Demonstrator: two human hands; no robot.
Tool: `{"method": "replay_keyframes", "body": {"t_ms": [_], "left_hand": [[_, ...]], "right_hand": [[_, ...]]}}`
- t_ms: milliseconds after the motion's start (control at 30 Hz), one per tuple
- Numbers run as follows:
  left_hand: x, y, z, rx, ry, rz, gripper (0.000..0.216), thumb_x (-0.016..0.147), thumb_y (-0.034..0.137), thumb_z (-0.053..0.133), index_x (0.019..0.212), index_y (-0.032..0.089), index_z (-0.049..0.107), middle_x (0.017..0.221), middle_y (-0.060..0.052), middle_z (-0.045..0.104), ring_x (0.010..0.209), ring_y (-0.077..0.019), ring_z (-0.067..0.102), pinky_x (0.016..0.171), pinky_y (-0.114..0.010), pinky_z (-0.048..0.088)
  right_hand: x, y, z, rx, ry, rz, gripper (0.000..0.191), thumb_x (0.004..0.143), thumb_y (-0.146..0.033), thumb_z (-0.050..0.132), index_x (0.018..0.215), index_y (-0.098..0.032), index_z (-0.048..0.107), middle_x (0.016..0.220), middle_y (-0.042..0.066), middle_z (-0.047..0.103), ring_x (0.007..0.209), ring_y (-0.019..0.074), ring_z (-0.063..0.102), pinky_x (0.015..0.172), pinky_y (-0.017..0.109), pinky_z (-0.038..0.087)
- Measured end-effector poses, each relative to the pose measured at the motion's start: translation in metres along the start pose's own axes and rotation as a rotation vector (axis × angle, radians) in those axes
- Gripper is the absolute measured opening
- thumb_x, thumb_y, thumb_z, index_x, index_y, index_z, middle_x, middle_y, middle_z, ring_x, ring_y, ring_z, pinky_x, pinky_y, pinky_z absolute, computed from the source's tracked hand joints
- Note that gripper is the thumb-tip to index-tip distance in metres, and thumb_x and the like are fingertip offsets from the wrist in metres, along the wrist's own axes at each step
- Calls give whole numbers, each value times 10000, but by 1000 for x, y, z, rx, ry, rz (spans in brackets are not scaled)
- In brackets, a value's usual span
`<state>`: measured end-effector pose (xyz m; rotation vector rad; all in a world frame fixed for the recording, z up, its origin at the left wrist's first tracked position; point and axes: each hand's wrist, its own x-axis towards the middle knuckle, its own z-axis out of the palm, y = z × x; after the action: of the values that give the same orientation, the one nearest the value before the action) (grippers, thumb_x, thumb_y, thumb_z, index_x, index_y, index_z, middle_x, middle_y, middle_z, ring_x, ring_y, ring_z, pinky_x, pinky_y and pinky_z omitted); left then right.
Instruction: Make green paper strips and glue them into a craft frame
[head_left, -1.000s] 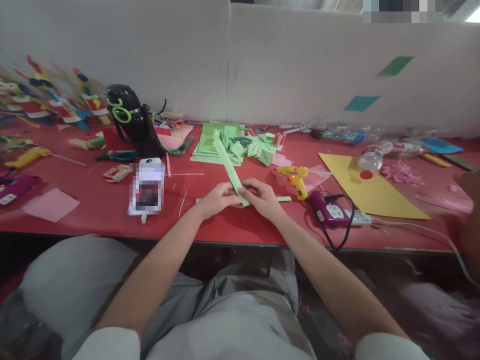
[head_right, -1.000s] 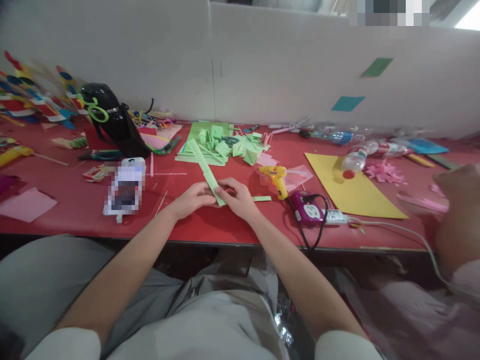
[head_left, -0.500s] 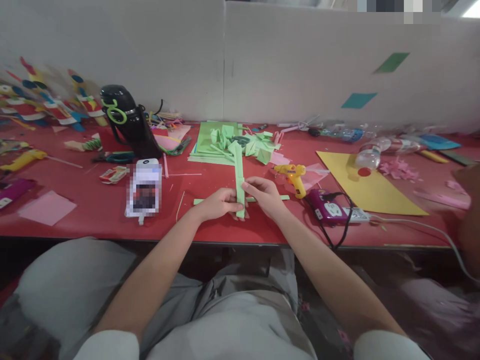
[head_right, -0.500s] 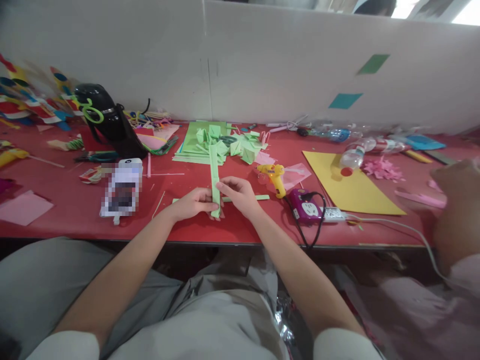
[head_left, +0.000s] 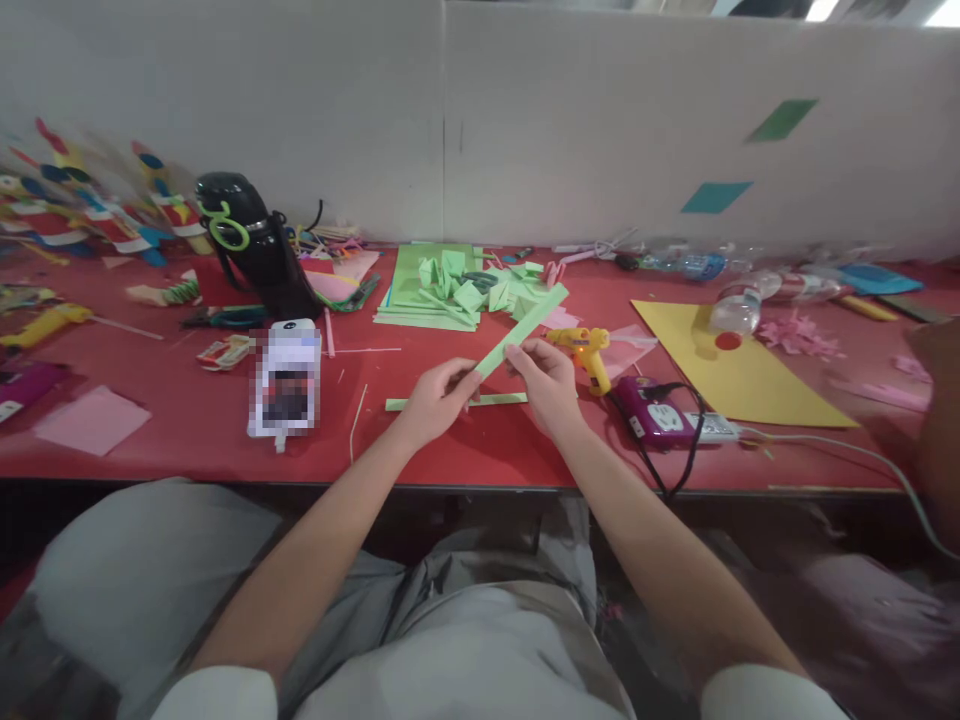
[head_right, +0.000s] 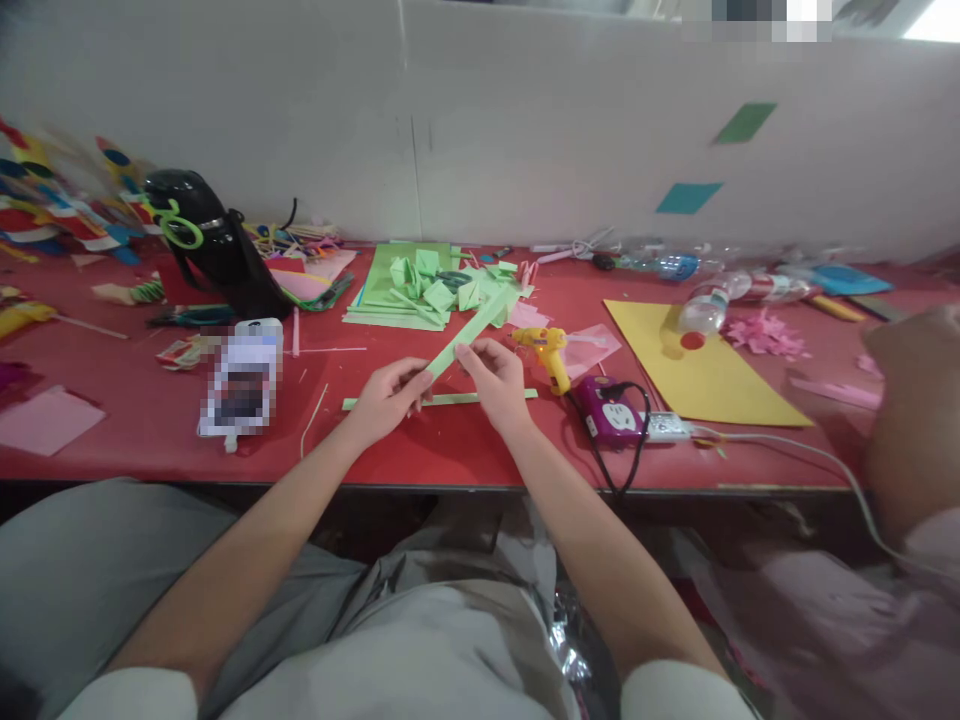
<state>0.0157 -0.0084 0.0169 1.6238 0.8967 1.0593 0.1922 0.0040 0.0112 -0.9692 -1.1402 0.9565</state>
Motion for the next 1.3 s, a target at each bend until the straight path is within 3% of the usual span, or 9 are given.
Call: {"method": "replay_keyframes", "body": {"t_ms": [100,367,633,833,933,1067,1300], "left_hand": [[2,-4,-2,-73,99,0,354,855,494,679,963,156,684,720,-24,687,594,-129,642,583,-245,541],[2,2,-6,-233,74,-161,433,716,525,807,880,132,731,736,-78,745,623,-193,726,594,-291,612],[2,-2,-11,-330,-50,-138,456,675,468,856,982,148,753,923,-102,779,815,-242,761,827,-388,627],[2,0,-14,-305,-131,-172,503,687,441,852,1079,150,729,923,-110,776,842,-263,753,812,-417,617],[2,3,-14,-200,-89,-154,424,708,441,832,1006,154,743,905,-97,770,807,-238,735,736,-363,607],[5,5,-15,-155,46,-98,336,716,439,820,906,171,750,854,-52,753,766,-181,695,679,-280,570],[4,7,-18,-179,-18,-163,297,736,434,787,878,182,718,704,1,686,622,-139,648,579,-243,535]], "right_hand": [[0,0,-1,5,-1,-16,365,728,-523,792,692,-205,616,632,-20,584,611,114,527,627,263,463],[0,-1,-1,-1,-2,-13,360,738,-527,782,700,-209,617,637,-16,578,611,119,529,635,271,469],[1,-3,-1,82,16,52,321,701,-465,827,694,-207,636,644,-17,587,603,108,519,618,259,462],[2,1,-3,103,-25,90,320,663,-452,850,704,-209,647,656,-14,598,612,115,527,630,268,465],[1,1,-3,57,-95,112,335,675,-465,839,690,-207,626,651,-18,590,603,113,517,609,266,450],[-5,-3,-1,-30,-328,152,357,688,-476,829,678,-193,612,620,-28,565,580,105,492,572,259,412],[-9,-10,0,-117,-462,163,357,690,-471,829,697,-176,628,687,-5,613,652,126,553,648,288,463]]}}
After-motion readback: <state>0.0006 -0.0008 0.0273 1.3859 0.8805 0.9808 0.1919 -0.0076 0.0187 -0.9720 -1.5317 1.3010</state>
